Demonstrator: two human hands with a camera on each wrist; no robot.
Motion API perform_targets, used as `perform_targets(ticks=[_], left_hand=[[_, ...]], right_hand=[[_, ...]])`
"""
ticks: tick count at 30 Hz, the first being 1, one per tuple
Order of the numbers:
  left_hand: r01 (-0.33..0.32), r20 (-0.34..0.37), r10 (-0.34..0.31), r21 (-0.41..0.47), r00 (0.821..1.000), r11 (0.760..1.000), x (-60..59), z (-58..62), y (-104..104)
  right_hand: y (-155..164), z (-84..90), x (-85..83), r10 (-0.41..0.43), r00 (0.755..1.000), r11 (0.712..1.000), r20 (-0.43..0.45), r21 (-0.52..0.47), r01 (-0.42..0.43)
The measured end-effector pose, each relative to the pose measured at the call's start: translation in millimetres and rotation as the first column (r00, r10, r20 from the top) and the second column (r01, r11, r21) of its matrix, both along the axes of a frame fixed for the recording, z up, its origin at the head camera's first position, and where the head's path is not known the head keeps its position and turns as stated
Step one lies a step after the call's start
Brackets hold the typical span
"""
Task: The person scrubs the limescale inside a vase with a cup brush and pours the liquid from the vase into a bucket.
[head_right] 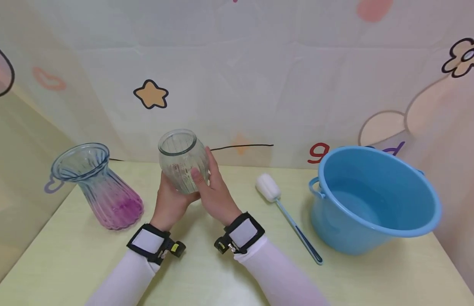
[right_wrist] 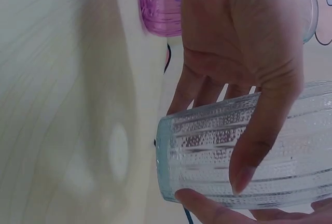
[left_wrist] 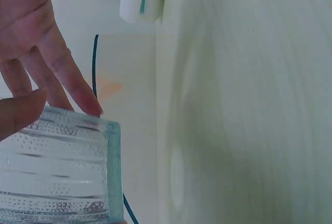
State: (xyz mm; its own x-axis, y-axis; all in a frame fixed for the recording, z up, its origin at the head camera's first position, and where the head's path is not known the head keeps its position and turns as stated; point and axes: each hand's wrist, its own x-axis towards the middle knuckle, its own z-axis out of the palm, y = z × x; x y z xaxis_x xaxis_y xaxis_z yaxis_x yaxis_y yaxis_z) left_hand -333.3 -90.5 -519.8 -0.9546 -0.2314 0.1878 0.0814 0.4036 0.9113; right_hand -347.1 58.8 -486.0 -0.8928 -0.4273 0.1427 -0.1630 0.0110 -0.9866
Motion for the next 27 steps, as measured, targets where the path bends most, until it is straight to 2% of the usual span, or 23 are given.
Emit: perform_targets(ticks=[4, 8, 14, 27], left_hand=[[-0.048, 0.020, 0.047, 0.018, 0.999, 0.999, -1.7, -1.2, -6.2], [-0.073, 0.015, 0.072, 0.057, 0.997, 0.996, -4.7, -4.5, -11.9], [-0.109, 0.016, 0.108, 0.102, 0.994, 0.989, -8.6, -8.0, -20.4], [-0.181, 0.018, 0.180, 0.179, 0.983, 0.967, -12.5, -11.8, -36.4]], right_hand=[[-16.2, -6.0, -4.7, 0.003, 0.999, 0.997, 0.036, -0.077, 0.000], [-29.7, -10.5, -7.7, -0.013, 0.999, 0.996, 0.038, -0.090, 0.017], [-45.1, -15.0, -12.9, 0.006, 0.999, 0.993, 0.035, -0.119, -0.001], [-69.8, -20.5, -28.1, 0.079, 0.996, 0.993, 0.047, -0.093, -0.074]])
